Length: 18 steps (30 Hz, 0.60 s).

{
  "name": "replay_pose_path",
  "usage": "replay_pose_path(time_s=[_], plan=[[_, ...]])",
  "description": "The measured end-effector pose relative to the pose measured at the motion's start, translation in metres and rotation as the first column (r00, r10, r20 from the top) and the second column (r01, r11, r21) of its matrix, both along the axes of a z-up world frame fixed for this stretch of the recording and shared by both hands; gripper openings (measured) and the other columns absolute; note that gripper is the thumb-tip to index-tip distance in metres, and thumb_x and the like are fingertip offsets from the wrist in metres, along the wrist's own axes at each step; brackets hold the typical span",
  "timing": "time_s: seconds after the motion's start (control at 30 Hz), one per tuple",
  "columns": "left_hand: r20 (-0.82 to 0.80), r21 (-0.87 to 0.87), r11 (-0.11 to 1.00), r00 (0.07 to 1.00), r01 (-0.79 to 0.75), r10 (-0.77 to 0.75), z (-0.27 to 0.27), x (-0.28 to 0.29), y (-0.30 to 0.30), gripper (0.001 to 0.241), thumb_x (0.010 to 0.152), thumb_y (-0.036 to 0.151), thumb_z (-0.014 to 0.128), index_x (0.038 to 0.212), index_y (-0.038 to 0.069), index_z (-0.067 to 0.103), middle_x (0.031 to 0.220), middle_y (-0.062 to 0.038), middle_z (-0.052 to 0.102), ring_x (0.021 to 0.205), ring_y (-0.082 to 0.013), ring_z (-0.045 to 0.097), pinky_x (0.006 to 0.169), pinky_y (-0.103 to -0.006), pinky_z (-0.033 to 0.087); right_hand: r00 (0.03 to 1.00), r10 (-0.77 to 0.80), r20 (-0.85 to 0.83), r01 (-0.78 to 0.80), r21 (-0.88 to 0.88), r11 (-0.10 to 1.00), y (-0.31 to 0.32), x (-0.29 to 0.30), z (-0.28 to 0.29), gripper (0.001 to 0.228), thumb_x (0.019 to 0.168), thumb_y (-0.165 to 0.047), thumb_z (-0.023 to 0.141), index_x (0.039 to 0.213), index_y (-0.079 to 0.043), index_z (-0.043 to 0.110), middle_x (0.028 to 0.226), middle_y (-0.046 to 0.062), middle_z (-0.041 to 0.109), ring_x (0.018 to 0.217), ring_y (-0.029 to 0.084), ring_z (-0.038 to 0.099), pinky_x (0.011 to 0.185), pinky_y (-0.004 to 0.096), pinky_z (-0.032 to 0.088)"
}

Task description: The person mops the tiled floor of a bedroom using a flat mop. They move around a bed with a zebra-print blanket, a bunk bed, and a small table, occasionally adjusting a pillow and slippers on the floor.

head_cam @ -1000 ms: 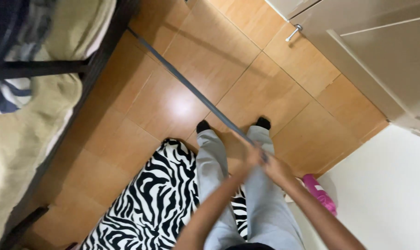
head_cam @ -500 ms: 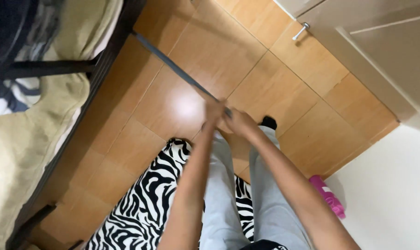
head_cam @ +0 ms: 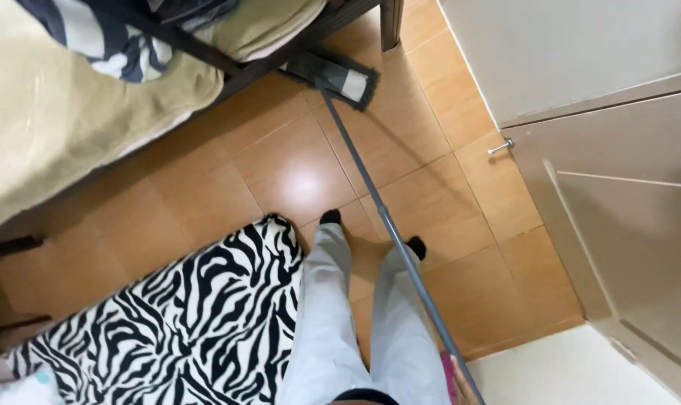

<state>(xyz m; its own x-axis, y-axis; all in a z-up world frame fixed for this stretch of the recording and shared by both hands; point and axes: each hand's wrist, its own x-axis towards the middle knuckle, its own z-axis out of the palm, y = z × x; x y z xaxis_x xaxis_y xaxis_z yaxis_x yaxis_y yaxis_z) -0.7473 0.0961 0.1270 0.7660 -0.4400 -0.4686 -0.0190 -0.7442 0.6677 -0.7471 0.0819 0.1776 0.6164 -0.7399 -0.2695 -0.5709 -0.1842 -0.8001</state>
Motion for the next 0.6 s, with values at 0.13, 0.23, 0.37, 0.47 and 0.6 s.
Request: replay_pose_path(time_s=[0.13, 0.23, 0.37, 0.47, 0.6], plan=[[-0.168, -0.227, 0.973, 0.986, -0.05, 0.012, 0.07, 0.102, -0.049, 0.121, 0.077, 0.008, 0.073, 0.158, 0.002, -0.018, 0.157, -0.034, 0.022, 0.134, -0.0388, 0.048, 0.096, -0.0402, 0.052, 0.998, -0.008, -0.057, 0.019, 0.199, 0.98, -0.095, -0.087, -0.038, 0.042, 0.103, -0.027, 0.057, 0.133, 0.001, 0.062, 0.113, 0.019, 0.071, 0.095, 0.028, 0.067, 0.078, 0.032, 0.055], [-0.466, -0.414, 0.9, 0.881, -0.138, -0.079, 0.118, 0.17, -0.086, 0.135, 0.078, 0.009, 0.078, 0.16, 0.009, -0.029, 0.161, -0.031, 0.014, 0.129, -0.0411, 0.05, 0.093, -0.0448, 0.056, 0.92, 0.212, -0.329, 0.16, 0.811, 0.563, -0.208, 0.019, 0.054, 0.052, 0.097, -0.043, 0.055, 0.126, 0.0, 0.052, 0.079, 0.018, 0.07, 0.055, 0.025, 0.063, 0.048, 0.036, 0.051], [-0.447, -0.404, 0.873, 0.892, -0.273, 0.073, 0.124, 0.253, -0.1, 0.136, 0.069, 0.007, 0.073, 0.163, 0.019, -0.025, 0.143, -0.019, 0.041, 0.1, -0.0326, 0.066, 0.075, -0.0418, 0.059, 0.894, 0.246, -0.374, 0.278, 0.895, 0.35, -0.184, 0.145, 0.139, 0.051, 0.098, -0.037, 0.057, 0.14, -0.014, 0.038, 0.08, 0.014, 0.067, 0.045, 0.021, 0.057, 0.039, 0.038, 0.05], [-0.187, -0.322, 0.928, 0.973, -0.188, 0.133, 0.073, 0.319, -0.088, 0.13, 0.071, 0.004, 0.076, 0.164, 0.022, -0.014, 0.121, -0.016, 0.056, 0.094, -0.0294, 0.063, 0.072, -0.0421, 0.057, 0.977, 0.199, -0.071, 0.006, 0.951, 0.31, -0.165, 0.223, 0.134, 0.065, 0.096, -0.032, 0.054, 0.151, -0.041, 0.02, 0.08, 0.014, 0.067, 0.043, 0.022, 0.058, 0.037, 0.037, 0.05], [-0.335, -0.489, 0.796, 0.919, -0.356, 0.206, 0.017, 0.396, -0.031, 0.121, 0.072, -0.002, 0.066, 0.169, 0.025, 0.0, 0.111, -0.014, 0.058, 0.088, -0.0244, 0.062, 0.069, -0.0379, 0.057, 0.995, 0.046, -0.089, 0.069, 0.943, 0.325, -0.083, 0.296, 0.144, 0.065, 0.097, -0.024, 0.053, 0.153, -0.038, 0.025, 0.081, 0.009, 0.063, 0.05, 0.017, 0.055, 0.041, 0.034, 0.048]])
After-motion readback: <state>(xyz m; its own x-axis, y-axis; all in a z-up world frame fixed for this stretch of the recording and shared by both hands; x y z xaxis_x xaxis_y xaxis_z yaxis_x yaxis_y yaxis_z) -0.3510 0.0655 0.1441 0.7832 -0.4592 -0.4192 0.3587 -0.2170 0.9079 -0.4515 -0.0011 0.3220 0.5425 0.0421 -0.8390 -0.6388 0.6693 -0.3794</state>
